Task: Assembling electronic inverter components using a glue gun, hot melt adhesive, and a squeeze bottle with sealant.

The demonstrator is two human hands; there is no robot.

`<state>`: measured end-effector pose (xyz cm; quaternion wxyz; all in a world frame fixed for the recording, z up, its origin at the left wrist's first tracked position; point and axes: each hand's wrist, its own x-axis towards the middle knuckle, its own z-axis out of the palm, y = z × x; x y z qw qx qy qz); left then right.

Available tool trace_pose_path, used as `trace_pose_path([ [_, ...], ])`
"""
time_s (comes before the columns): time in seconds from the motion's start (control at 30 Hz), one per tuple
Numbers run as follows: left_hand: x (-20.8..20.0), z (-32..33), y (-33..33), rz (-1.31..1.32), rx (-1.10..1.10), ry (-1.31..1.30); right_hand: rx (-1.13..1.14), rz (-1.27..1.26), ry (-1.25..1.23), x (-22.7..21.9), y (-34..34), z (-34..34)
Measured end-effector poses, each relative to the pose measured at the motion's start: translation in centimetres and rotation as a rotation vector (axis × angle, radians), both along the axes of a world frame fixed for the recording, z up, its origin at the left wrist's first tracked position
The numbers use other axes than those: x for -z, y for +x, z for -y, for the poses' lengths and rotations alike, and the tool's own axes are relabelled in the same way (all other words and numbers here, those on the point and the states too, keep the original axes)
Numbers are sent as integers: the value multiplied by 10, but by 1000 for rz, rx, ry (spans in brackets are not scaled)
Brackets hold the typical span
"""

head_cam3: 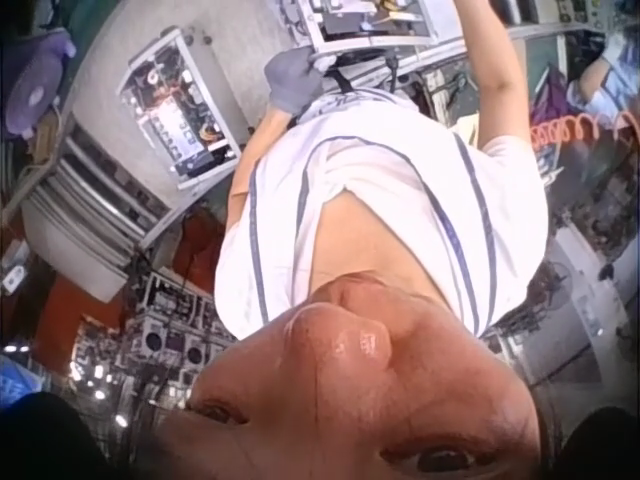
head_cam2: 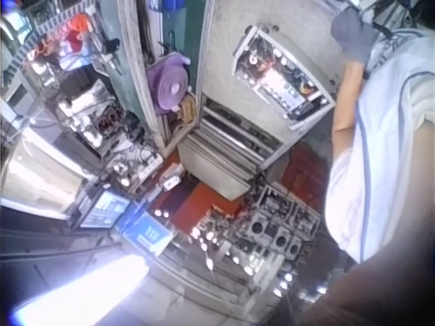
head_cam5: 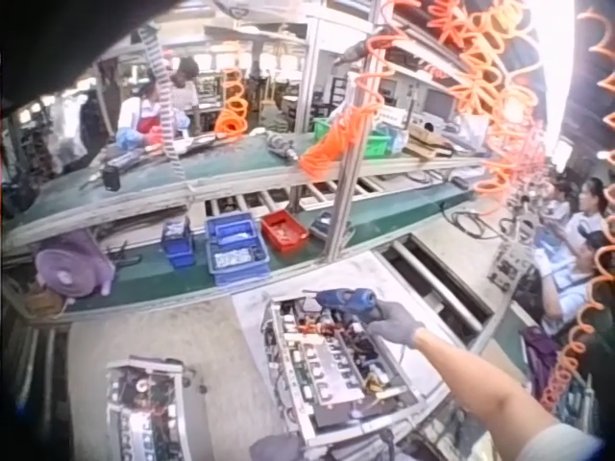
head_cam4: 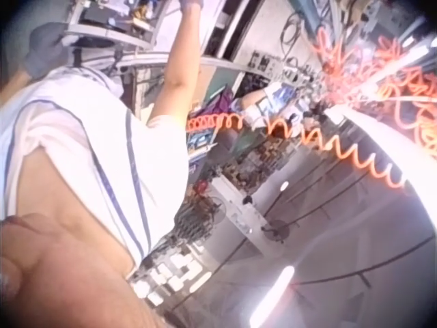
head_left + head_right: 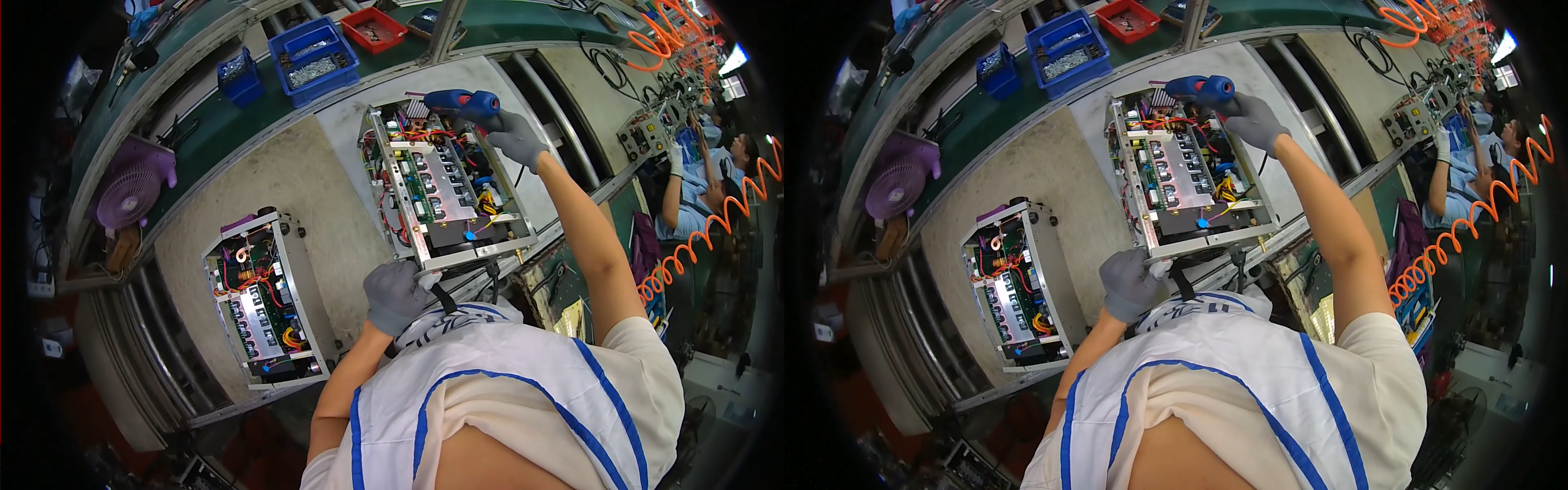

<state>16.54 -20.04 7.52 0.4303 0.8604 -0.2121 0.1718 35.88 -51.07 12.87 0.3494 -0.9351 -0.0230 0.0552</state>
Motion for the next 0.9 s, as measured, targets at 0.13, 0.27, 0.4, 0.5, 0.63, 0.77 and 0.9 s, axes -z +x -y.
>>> trace_pose_path([
  [0.13, -2, -1, -1, -28, -8, 19, 53, -24, -51, -6, -13, 7],
  [0.27, -1, -3, -1, -33, -2, 39, 65, 2, -56, -2, -18, 13],
  [0.4, 2, -4, -1, -41, 0, 41, 119, -15, -21, -1, -21, 12],
  [0.5, 3, -5, -2, -54, 8, 37, 122, 4, -15, 10, -17, 19],
  [0.63, 2, -8, -5, -97, 16, 58, 104, 12, -3, 16, -13, 24],
  [0.77, 7, -12, -9, -119, 25, 59, 98, -6, 50, 22, -11, 26],
  [0.9, 14, -16, -12, -113, 33, 56, 119, -78, 53, 23, -8, 25],
])
